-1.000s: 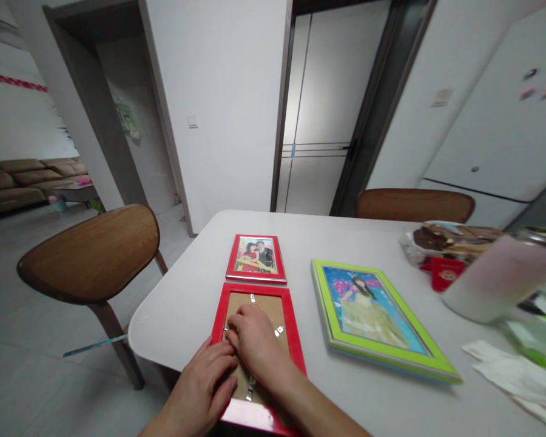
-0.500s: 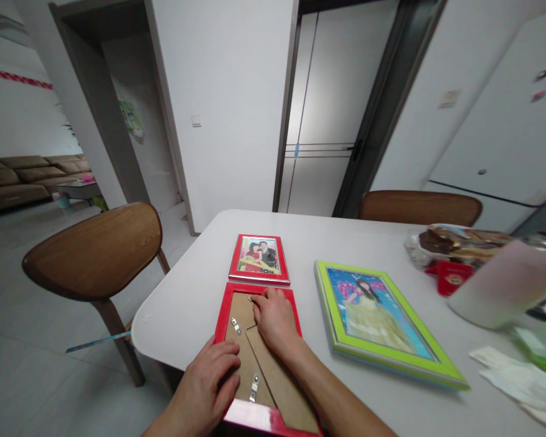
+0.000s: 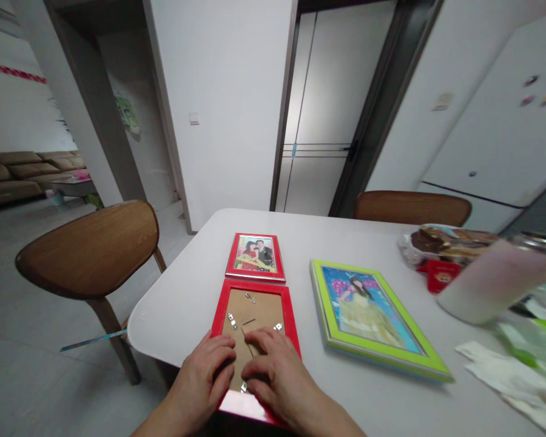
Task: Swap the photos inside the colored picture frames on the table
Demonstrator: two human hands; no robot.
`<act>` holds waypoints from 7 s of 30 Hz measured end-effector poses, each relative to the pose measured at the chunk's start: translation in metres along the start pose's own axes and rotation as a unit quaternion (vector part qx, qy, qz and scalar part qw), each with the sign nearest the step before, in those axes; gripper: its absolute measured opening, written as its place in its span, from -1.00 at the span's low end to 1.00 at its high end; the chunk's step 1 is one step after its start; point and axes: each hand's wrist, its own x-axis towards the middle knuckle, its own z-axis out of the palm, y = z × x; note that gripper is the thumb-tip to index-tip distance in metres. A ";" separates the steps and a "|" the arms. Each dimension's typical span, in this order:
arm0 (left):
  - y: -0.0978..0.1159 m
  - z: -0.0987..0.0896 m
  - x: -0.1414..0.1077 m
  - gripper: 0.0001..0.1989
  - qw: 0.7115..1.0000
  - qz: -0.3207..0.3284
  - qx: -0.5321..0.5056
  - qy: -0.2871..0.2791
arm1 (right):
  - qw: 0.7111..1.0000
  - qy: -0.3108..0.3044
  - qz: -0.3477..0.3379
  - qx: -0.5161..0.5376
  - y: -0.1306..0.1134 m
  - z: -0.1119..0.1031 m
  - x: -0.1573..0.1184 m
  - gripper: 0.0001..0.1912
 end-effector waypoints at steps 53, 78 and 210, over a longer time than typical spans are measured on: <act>0.039 0.001 0.016 -0.29 0.995 0.052 -0.084 -0.003 | 0.745 0.180 0.264 0.586 0.000 -0.042 -0.003 -0.15; -0.050 -0.038 -0.033 -0.63 0.970 -0.161 0.138 0.118 | 0.952 0.136 0.227 -0.154 0.060 -0.005 0.000 -0.60; 0.008 0.000 0.009 -0.59 0.986 -0.039 0.042 -0.156 | 0.993 0.046 -0.038 -0.103 0.010 -0.005 -0.024 -0.69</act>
